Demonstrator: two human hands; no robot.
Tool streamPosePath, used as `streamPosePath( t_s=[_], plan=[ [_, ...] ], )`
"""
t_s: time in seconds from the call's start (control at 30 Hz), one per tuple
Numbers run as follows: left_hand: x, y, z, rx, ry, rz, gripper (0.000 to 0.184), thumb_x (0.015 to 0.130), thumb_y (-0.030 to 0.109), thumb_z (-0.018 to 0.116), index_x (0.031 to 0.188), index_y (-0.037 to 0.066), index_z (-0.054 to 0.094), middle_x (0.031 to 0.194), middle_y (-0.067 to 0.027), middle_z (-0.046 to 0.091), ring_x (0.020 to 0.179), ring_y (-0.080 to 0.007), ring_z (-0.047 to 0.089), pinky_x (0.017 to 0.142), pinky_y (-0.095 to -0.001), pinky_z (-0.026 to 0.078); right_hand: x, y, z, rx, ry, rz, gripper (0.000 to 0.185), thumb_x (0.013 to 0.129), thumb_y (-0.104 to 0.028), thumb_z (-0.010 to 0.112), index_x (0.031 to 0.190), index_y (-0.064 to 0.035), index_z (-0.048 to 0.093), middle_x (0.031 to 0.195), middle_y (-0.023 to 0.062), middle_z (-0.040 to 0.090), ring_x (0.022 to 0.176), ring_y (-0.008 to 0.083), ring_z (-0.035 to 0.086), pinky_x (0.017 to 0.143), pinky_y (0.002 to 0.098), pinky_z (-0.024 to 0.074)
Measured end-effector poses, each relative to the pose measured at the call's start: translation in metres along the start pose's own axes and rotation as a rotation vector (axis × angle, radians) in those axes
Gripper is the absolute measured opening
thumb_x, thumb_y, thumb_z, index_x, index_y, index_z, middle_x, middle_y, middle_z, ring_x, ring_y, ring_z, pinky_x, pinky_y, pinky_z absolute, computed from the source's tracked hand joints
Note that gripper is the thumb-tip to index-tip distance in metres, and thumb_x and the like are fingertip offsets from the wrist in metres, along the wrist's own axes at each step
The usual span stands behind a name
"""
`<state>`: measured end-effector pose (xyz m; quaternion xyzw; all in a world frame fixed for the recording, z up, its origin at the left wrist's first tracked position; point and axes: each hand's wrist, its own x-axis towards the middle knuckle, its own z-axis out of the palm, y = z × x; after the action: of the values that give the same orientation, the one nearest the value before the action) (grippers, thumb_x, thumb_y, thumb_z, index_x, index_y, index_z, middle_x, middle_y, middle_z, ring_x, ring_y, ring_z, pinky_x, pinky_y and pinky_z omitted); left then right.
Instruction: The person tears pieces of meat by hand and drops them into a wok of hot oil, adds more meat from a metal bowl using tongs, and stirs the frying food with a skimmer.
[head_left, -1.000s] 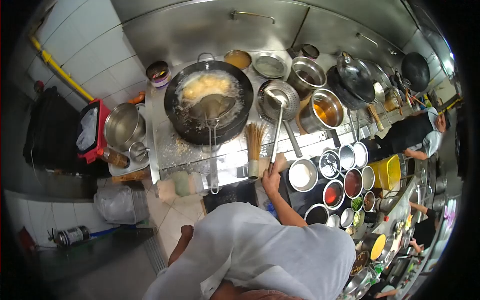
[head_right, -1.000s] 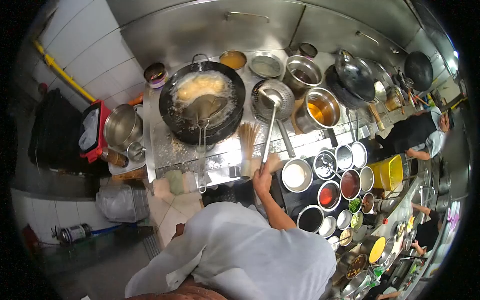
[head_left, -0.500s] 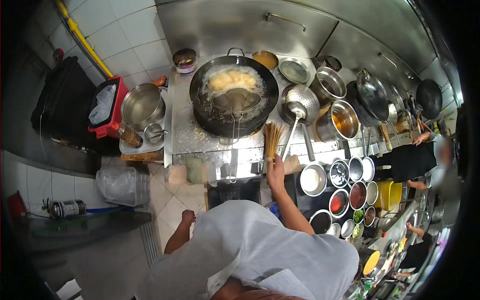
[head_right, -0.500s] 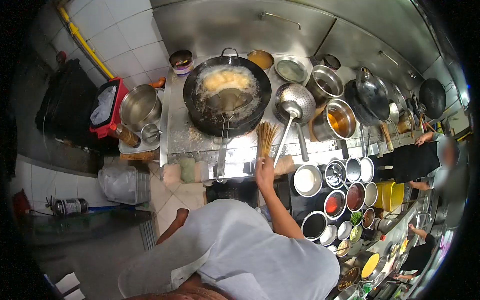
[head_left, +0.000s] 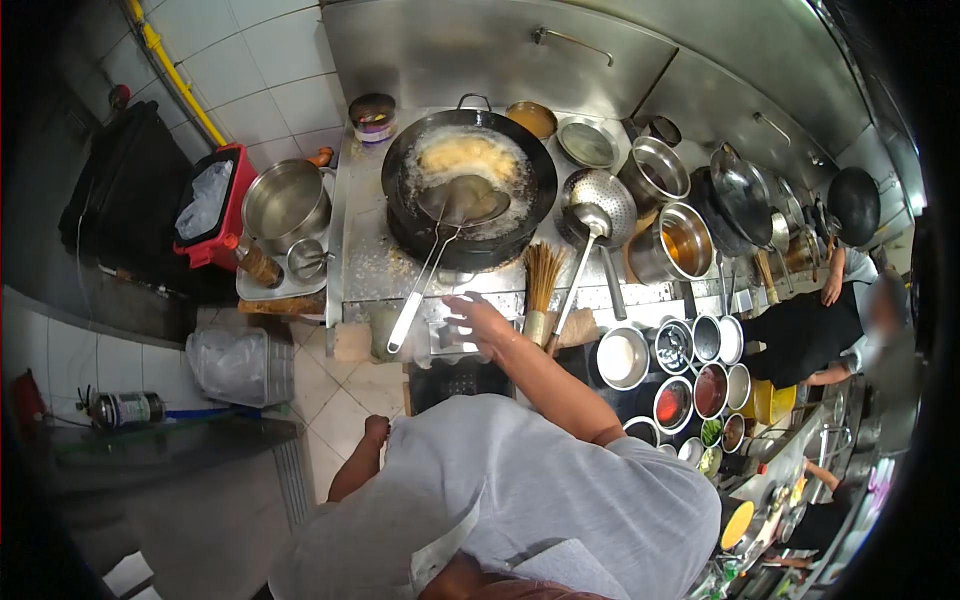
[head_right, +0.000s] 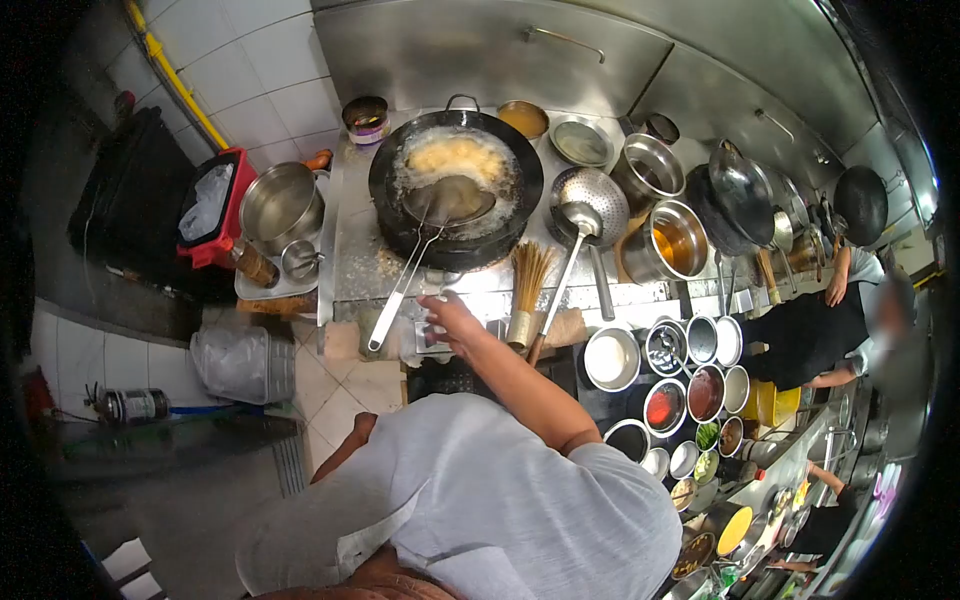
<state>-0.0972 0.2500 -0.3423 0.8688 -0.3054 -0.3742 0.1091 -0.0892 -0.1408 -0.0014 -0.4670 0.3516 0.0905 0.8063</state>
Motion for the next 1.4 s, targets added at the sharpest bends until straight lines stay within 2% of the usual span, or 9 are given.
streamPosePath(
  t_s=[0.1,0.23,0.3,0.33,0.47,0.6,0.77,1.17,1.4],
  plan=[
    [0.006,0.002,0.001,-0.144,0.007,-0.117,0.011,0.082,0.009,0.058,0.074,0.005,0.064,0.064,-0.0107,0.062,0.064,-0.0264,0.065,0.052,-0.0387,0.051,0.009,0.011,0.034,0.028,-0.045,0.254,0.085,0.084,-0.044,0.070,0.144,-0.0038,0.027,0.141,0.0232,0.035,0.125,0.0347,0.042,0.094,0.0490,0.0415],
    [0.008,0.002,0.000,-0.186,0.016,-0.159,0.011,0.083,0.009,0.058,0.075,0.004,0.064,0.065,-0.0113,0.062,0.064,-0.0267,0.066,0.052,-0.0391,0.051,0.068,0.055,0.057,0.050,-0.070,0.324,0.072,0.087,-0.044,0.066,0.140,-0.0066,0.033,0.138,0.0197,0.041,0.121,0.0304,0.046,0.092,0.0466,0.0411],
    [0.007,0.001,0.001,-0.191,0.017,-0.166,0.012,0.083,0.009,0.057,0.075,0.004,0.064,0.065,-0.0116,0.062,0.064,-0.0269,0.066,0.052,-0.0393,0.051,0.097,0.074,0.062,0.221,-0.243,0.242,0.066,0.087,-0.052,0.063,0.136,-0.0135,0.043,0.139,0.0154,0.040,0.128,0.0321,0.039,0.101,0.0533,0.0333],
    [0.006,0.000,0.002,-0.188,0.016,-0.171,0.012,0.083,0.009,0.057,0.075,0.004,0.064,0.065,-0.0117,0.062,0.064,-0.0269,0.066,0.051,-0.0395,0.051,0.100,0.069,0.067,0.313,-0.310,0.270,0.050,0.091,-0.045,0.061,0.127,-0.0123,0.048,0.125,0.0136,0.052,0.117,0.0301,0.049,0.096,0.0516,0.0395],
    [0.000,-0.004,0.008,-0.163,0.002,-0.165,0.012,0.083,0.009,0.057,0.075,0.003,0.064,0.066,-0.0123,0.062,0.063,-0.0273,0.066,0.051,-0.0399,0.051,0.103,0.062,0.086,0.359,-0.266,0.206,0.033,0.099,-0.030,0.052,0.123,-0.0093,0.043,0.101,0.0087,0.059,0.090,0.0242,0.058,0.082,0.0414,0.0475],
    [-0.007,-0.010,0.014,-0.103,-0.009,-0.136,0.013,0.083,0.009,0.057,0.075,0.003,0.064,0.066,-0.0128,0.063,0.063,-0.0276,0.066,0.051,-0.0404,0.052,0.092,0.055,0.092,0.476,-0.040,0.037,0.025,0.098,-0.022,0.053,0.116,-0.0085,0.043,0.090,0.0079,0.056,0.069,0.0217,0.056,0.061,0.0335,0.0490],
    [-0.012,-0.015,0.020,-0.016,-0.017,-0.080,0.014,0.084,0.009,0.056,0.075,0.002,0.064,0.067,-0.0135,0.063,0.062,-0.0281,0.066,0.050,-0.0410,0.052,0.022,0.012,0.052,0.155,0.305,-0.235,0.028,0.095,-0.019,0.055,0.118,-0.0110,0.042,0.086,0.0053,0.051,0.059,0.0119,0.047,0.050,0.0290,0.0428],
    [0.015,-0.017,0.012,0.228,0.118,0.244,0.016,0.084,0.009,0.055,0.075,0.000,0.064,0.069,-0.0152,0.064,0.061,-0.0291,0.066,0.049,-0.0423,0.052,0.032,-0.029,-0.051,-0.111,0.236,-0.351,0.036,0.094,-0.014,0.056,0.127,-0.0056,0.045,0.071,0.0004,0.048,0.045,0.0073,0.040,0.038,0.0232,0.0297],
    [0.019,-0.002,0.004,-0.160,0.034,-0.135,0.013,0.083,0.008,0.054,0.078,-0.001,0.063,0.071,-0.0166,0.063,0.059,-0.0298,0.064,0.049,-0.0431,0.052,0.004,-0.019,-0.072,-0.179,0.266,-0.300,0.057,0.092,-0.014,0.060,0.141,0.0026,0.035,0.071,0.0008,0.051,0.047,0.0064,0.040,0.040,0.0201,0.0296]
  ],
)
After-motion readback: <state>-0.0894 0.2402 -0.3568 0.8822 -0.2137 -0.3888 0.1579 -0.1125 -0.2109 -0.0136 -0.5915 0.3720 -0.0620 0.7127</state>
